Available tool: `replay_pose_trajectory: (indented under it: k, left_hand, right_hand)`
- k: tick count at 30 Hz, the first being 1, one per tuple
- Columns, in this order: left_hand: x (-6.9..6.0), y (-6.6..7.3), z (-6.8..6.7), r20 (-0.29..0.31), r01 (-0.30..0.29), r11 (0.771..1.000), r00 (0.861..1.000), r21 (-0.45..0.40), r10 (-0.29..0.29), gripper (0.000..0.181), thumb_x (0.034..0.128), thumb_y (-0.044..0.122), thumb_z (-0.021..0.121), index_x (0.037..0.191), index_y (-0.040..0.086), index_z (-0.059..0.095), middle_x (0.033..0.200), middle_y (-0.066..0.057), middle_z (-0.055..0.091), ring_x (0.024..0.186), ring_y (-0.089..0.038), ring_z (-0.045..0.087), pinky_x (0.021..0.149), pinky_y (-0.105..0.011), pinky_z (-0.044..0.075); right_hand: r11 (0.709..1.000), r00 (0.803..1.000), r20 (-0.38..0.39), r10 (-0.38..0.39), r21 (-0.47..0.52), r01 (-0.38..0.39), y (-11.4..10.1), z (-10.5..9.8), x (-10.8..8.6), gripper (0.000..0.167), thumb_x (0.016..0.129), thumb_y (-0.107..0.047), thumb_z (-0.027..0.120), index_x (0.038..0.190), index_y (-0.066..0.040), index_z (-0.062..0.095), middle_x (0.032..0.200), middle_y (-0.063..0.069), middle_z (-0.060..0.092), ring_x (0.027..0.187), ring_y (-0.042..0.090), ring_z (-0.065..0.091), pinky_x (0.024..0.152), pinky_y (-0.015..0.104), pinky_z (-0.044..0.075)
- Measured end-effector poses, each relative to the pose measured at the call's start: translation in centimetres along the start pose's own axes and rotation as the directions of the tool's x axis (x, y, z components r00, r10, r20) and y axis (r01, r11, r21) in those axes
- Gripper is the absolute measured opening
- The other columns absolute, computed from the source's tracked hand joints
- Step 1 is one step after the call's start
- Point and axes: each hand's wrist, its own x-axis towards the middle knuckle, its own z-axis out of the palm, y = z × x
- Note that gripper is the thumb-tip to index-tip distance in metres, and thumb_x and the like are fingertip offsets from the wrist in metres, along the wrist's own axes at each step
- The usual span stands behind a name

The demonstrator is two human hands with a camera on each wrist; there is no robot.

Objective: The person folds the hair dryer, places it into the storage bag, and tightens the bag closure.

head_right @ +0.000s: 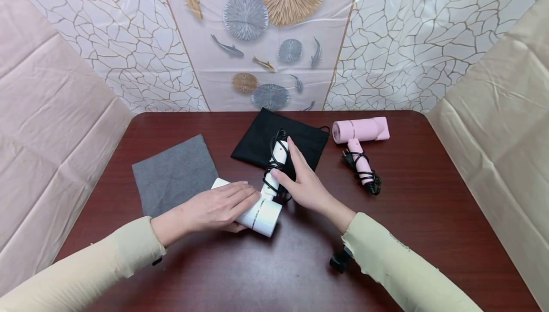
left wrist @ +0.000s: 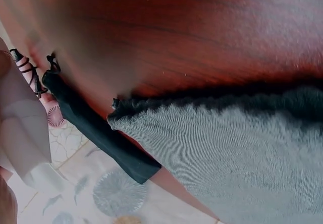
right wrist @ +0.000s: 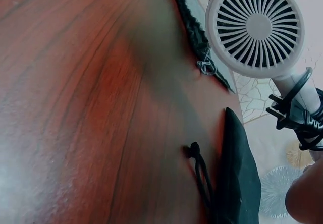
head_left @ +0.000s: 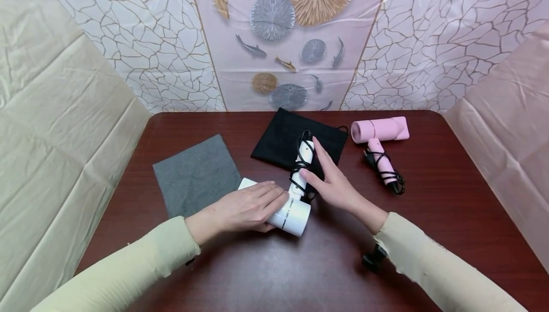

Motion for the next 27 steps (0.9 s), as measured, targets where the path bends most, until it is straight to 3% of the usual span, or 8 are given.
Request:
replay_pose_trajectory:
  k: [10,18,27]
  left_hand:
    - [0.1,-0.2,-0.6,0.025,0.018,0.999,1.0,-0.039,-0.017,0.071,0.0797,0.04,0.089,0.129,-0.004,0.061,0.118,-0.012,0.071,0.111,-0.023,0.071,0.108,-0.035,0.054]
    - [0.3,-0.3,-0.5,0.025,0.033,0.998,0.999,-0.055,-0.032,0.073,0.0766,0.037,0.09,0.128,-0.005,0.059,0.116,-0.013,0.07,0.109,-0.024,0.07,0.108,-0.034,0.054]
    - [0.1,-0.3,-0.5,-0.004,0.005,1.0,1.0,-0.031,-0.005,0.073,0.0766,0.04,0.088,0.127,-0.006,0.061,0.115,-0.012,0.069,0.107,-0.025,0.07,0.106,-0.034,0.055]
  right_hand:
    - [1.0,0.999,-0.027,-0.022,0.006,0.022,-0.7,1.3,1.1,0.093,0.107,-0.042,0.061,0.173,-0.023,-0.002,0.179,0.007,0.001,0.164,0.025,0.006,0.129,0.061,0.017]
    - [0.996,0.993,-0.068,-0.091,0.004,0.092,-0.9,1.9,1.6,0.101,0.105,-0.038,0.067,0.172,-0.026,-0.008,0.18,-0.002,-0.004,0.165,0.02,0.0,0.131,0.057,0.014]
    - [0.992,0.992,-0.046,-0.117,-0.045,0.115,-0.8,1.6,1.7,0.099,0.103,-0.037,0.069,0.173,-0.028,0.0,0.18,0.002,0.004,0.165,0.021,0.01,0.13,0.058,0.02]
